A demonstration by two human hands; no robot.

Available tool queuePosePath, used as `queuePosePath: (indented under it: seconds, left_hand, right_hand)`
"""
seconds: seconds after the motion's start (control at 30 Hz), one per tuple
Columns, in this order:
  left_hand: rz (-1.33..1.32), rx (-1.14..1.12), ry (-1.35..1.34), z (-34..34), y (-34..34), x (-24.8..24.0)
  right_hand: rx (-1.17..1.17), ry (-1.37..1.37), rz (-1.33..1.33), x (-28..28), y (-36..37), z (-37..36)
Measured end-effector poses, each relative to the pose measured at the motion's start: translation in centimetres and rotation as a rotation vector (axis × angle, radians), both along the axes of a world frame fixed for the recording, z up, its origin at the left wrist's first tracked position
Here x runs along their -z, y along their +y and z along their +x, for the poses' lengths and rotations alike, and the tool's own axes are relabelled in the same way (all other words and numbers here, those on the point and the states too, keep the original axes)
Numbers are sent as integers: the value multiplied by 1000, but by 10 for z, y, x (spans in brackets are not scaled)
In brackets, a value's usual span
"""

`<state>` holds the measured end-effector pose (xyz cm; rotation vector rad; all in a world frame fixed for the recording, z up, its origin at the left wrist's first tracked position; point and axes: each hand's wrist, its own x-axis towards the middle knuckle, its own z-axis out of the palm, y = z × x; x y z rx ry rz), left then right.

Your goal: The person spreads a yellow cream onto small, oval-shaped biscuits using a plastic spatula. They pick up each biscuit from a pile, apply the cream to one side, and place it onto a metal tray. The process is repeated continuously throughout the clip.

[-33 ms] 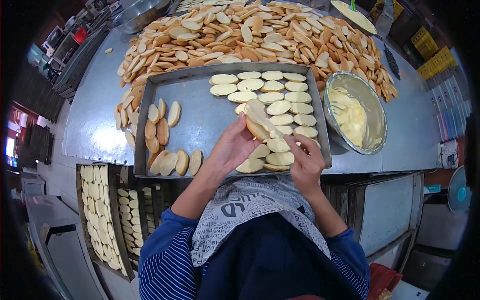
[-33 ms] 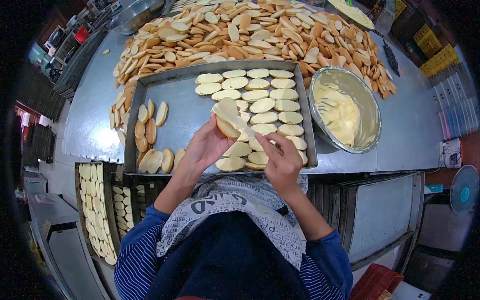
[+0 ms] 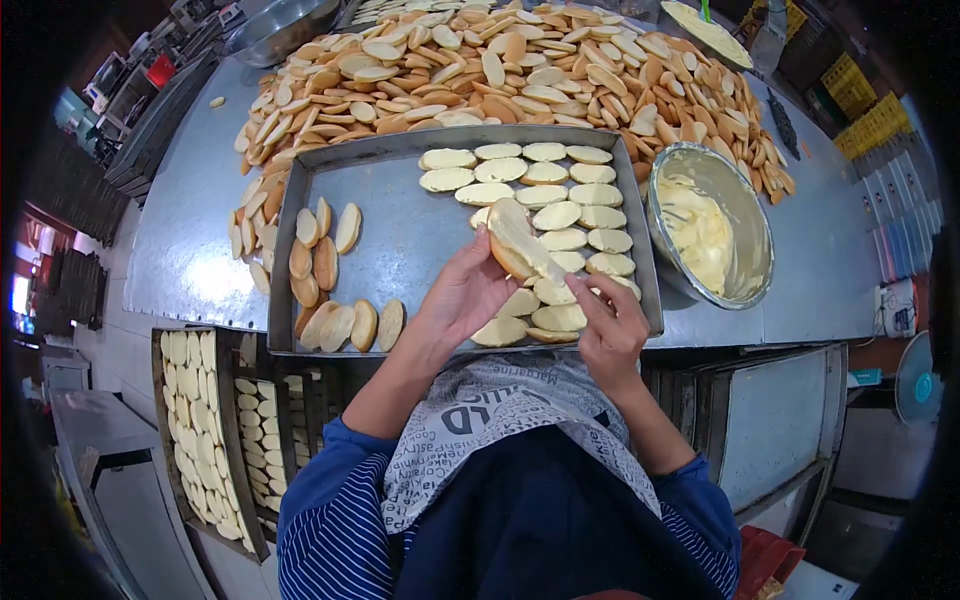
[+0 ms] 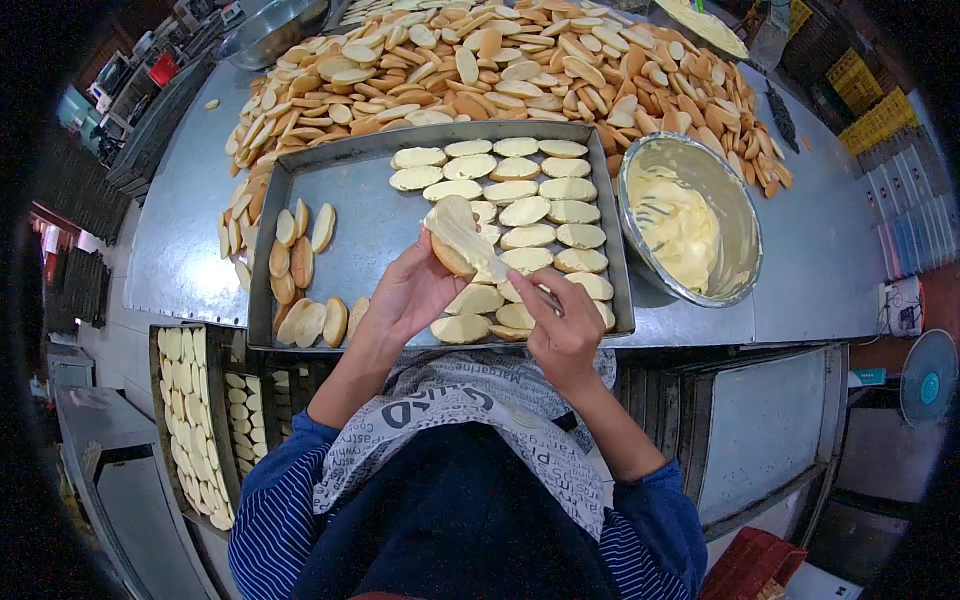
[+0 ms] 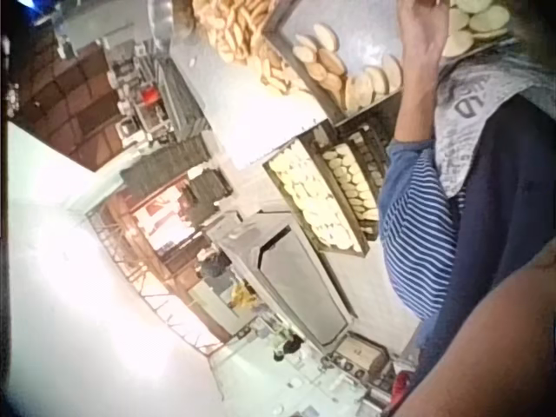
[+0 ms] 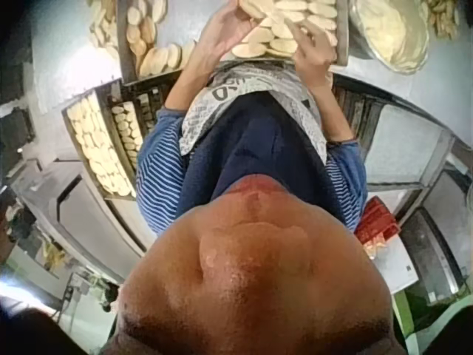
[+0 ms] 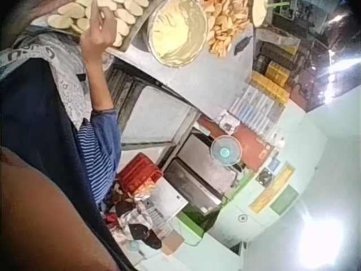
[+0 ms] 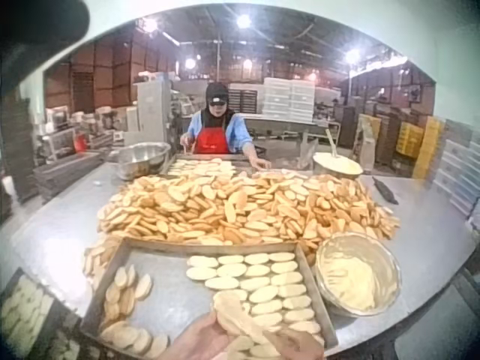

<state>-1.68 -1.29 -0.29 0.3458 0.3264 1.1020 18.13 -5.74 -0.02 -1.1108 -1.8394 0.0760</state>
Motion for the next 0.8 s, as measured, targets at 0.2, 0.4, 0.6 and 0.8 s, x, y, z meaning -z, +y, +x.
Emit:
queuePosePath:
  seconds: [0.2,0.4,0.6,0.8]
  left_hand:
    - [-23,-60,-51,-16,6,9]
    - [23,-82,27,-18,9,13]
    - [-5,-97,57,-26,10,13]
    - [-11,26,4,-15,3,13]
  right_hand:
    - [12,-294,85,-15,-5,21]
    - [28,-273,137,-31,-6,20]
    - [-73,-363,141,-27,-9,24]
    - [17,-377,321,-3,3,21]
